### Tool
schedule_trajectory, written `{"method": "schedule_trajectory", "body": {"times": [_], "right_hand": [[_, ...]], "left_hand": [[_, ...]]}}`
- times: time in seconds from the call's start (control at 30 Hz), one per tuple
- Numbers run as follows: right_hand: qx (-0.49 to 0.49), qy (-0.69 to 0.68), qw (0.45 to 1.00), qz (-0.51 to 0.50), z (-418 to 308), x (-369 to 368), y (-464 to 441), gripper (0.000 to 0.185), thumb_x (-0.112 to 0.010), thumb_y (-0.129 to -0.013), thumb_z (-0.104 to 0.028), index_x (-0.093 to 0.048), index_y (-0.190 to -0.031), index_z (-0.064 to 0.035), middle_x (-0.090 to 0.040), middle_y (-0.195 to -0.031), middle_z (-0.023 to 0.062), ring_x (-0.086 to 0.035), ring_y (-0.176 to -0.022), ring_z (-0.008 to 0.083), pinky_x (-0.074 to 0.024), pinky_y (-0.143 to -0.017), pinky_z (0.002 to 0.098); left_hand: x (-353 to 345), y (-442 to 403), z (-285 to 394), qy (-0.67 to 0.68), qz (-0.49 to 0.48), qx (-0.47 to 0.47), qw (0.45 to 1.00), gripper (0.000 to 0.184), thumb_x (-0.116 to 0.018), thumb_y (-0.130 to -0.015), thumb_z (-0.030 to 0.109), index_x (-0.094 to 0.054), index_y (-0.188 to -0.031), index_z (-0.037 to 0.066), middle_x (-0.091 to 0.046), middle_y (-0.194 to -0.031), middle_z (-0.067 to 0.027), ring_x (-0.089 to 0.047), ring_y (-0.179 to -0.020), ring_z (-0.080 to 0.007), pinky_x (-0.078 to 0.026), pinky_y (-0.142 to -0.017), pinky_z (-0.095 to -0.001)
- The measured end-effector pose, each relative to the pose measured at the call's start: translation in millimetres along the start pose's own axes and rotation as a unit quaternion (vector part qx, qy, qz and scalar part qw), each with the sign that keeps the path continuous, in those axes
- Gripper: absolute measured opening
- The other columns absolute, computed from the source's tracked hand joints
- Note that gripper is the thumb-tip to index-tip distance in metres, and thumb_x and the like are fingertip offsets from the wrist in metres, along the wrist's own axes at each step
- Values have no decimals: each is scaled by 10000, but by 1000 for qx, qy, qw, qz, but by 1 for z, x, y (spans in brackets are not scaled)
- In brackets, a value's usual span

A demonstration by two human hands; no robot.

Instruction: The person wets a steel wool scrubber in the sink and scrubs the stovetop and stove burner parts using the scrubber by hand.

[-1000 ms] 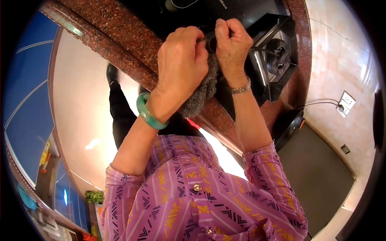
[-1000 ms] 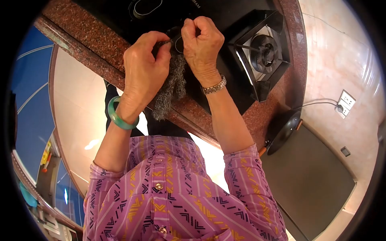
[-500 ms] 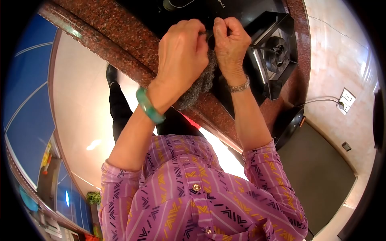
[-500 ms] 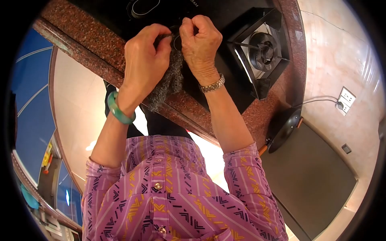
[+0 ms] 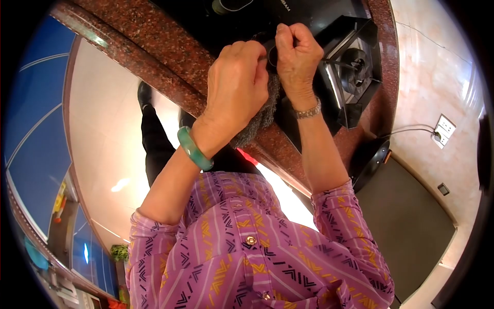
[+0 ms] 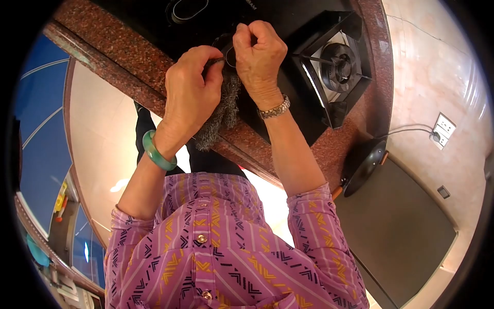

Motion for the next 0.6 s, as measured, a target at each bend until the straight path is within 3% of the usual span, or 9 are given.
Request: {"method": "schedule_trajectory", "body": {"times": [0.2, 0.4, 0.6], "right_hand": [[-12, -13, 1000, 1, -2, 0, -1, 232, -644, -813, -48, -483, -656, 7, -505, -605, 71, -425, -484, 148, -359, -469, 299], [-23, -6, 1000, 0, 1, -1, -1, 236, -645, -812, -45, -479, -653, 10, -498, -597, 67, -419, -486, 145, -358, -472, 294], [-27, -17, 999, -3, 2, -1, 0, 239, -649, -810, -49, -479, -652, 8, -495, -598, 79, -420, -483, 148, -354, -469, 299]], "left_hand": [[-3, -17, 0, -56, -8, -38, 998, 113, -610, -731, -33, -552, -823, -1, -594, -785, -163, -577, -745, -360, -474, -630, -447], [-3, 7, 4, -28, -12, 28, 999, 106, -635, -778, -10, -595, -871, 20, -624, -792, -166, -614, -734, -362, -488, -623, -412], [5, -19, -2, -68, 44, -34, 996, 96, -635, -794, 18, -578, -871, 26, -616, -733, -155, -608, -672, -354, -472, -581, -404]]}}
Point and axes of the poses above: each hand's wrist, its own y-axis away from the middle knuckle, its own x-axis out of the back of the hand, z = x × y, the point moved 7 cm from there along -y, towards the middle knuckle
